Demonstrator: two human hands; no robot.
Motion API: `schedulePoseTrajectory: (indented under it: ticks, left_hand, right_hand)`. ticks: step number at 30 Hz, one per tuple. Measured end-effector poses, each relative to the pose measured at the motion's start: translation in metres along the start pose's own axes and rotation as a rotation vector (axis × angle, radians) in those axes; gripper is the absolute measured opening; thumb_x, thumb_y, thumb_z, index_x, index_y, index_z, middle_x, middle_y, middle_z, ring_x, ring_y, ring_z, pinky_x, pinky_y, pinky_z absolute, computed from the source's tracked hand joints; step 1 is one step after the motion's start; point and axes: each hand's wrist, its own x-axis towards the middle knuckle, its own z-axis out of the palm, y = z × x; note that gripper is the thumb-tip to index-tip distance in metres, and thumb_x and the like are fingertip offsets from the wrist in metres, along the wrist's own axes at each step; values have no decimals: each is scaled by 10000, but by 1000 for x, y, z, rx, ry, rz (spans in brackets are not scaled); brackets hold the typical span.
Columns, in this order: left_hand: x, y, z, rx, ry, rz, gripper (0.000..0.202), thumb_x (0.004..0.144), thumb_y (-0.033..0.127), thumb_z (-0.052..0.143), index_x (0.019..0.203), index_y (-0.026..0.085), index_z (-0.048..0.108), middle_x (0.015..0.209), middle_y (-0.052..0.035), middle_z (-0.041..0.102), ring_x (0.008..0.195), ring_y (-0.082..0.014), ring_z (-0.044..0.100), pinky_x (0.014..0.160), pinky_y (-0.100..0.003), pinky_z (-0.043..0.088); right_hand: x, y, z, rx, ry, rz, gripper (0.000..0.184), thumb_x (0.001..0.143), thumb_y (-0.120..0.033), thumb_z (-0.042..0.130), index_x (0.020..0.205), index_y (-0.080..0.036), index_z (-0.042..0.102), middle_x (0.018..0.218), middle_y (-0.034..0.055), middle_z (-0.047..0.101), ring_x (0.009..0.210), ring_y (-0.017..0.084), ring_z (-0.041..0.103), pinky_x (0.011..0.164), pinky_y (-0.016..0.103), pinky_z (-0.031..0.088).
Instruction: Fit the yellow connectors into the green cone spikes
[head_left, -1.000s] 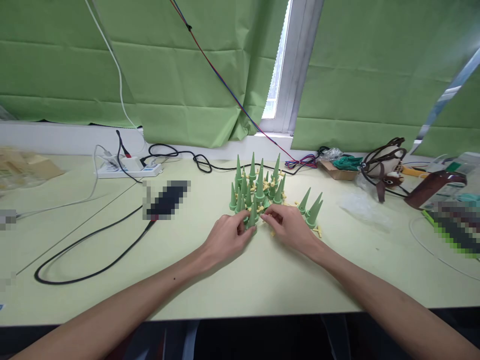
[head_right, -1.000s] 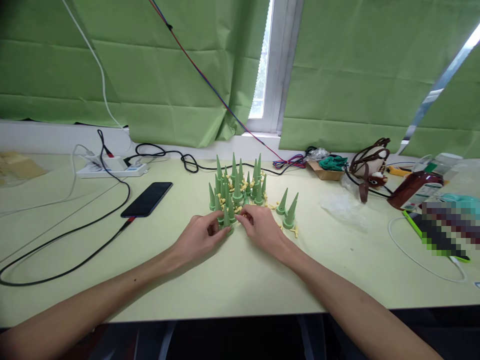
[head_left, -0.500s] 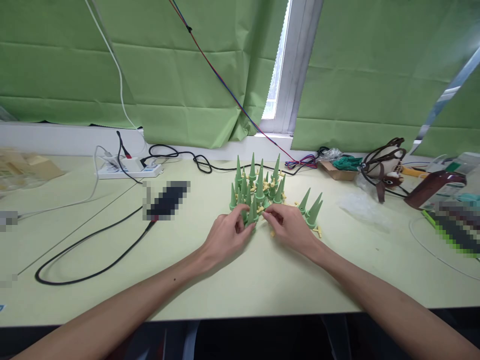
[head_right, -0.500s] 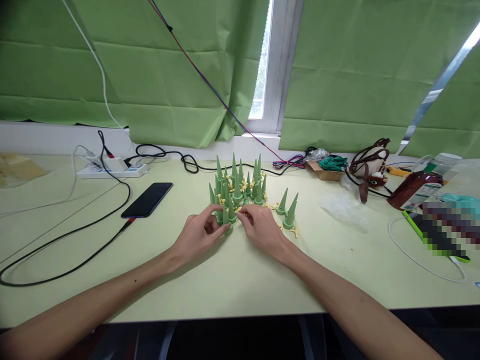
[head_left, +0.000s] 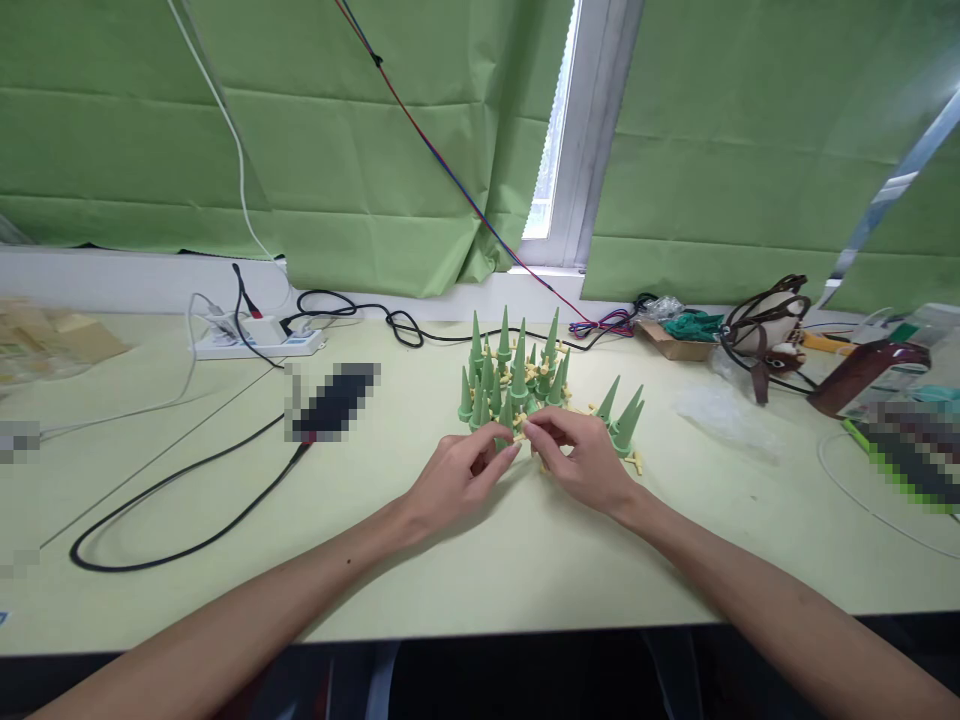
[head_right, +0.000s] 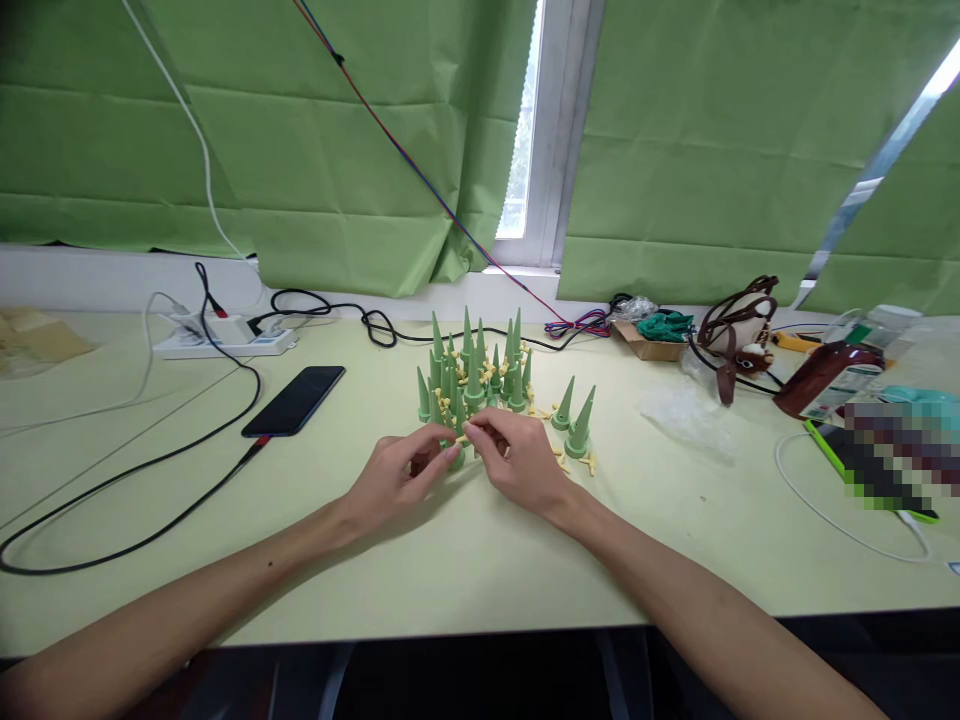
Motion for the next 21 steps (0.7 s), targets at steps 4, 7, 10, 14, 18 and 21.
schedulePoseTrajectory:
  ticks: [4,7,10,14,18,21]
  left_hand:
    - [-1,0,-2,-8,-68,17,240,1005,345,436,1062,193,614,558,76,446,498,-77,337,539,-199,341]
    - [-1,-1,-2,4,-57,44,233,1013,314,425,1048,198,624,618,60,516,511,-72,368,571,-189,366]
    - [-1,-3,-2,28,-30,67,225,1009,293,431,1037,195,631,658,46,571,516,-69,402,586,-183,385]
    - [0,-3,-2,38,-4,73,221,1003,288,441,1024,187,637,641,44,580,509,-71,422,577,-181,392]
    - [0,-2,-2,29,12,76,214,1000,287,456,1018,182,642,640,45,578,508,-68,417,573,-181,387]
    - [1,-2,-2,35,25,85,219,1003,278,452,973,178,644,626,52,548,499,-63,377,557,-181,367]
  right_hand:
    - [0,-1,0,40,-32,-27,204,972,-281,499,829,-189,612,651,3,599,560,117,515,545,234,432]
    - [-1,0,0,63,-51,-48,192,970,-278,505,828,-188,597,657,0,580,564,113,503,541,225,424]
    - [-1,1,0,46,-64,-46,181,966,-294,516,832,-193,584,646,-9,552,556,111,480,532,223,409]
    - [-1,2,0,13,-64,-50,179,964,-298,517,827,-195,570,629,-18,534,542,108,462,527,225,394]
    - [0,2,0,2,-61,-55,180,962,-275,519,810,-191,565,623,-22,526,539,105,451,528,226,380]
    - [0,2,0,4,-62,-57,179,960,-260,521,804,-187,567,620,-23,526,539,104,445,530,227,375]
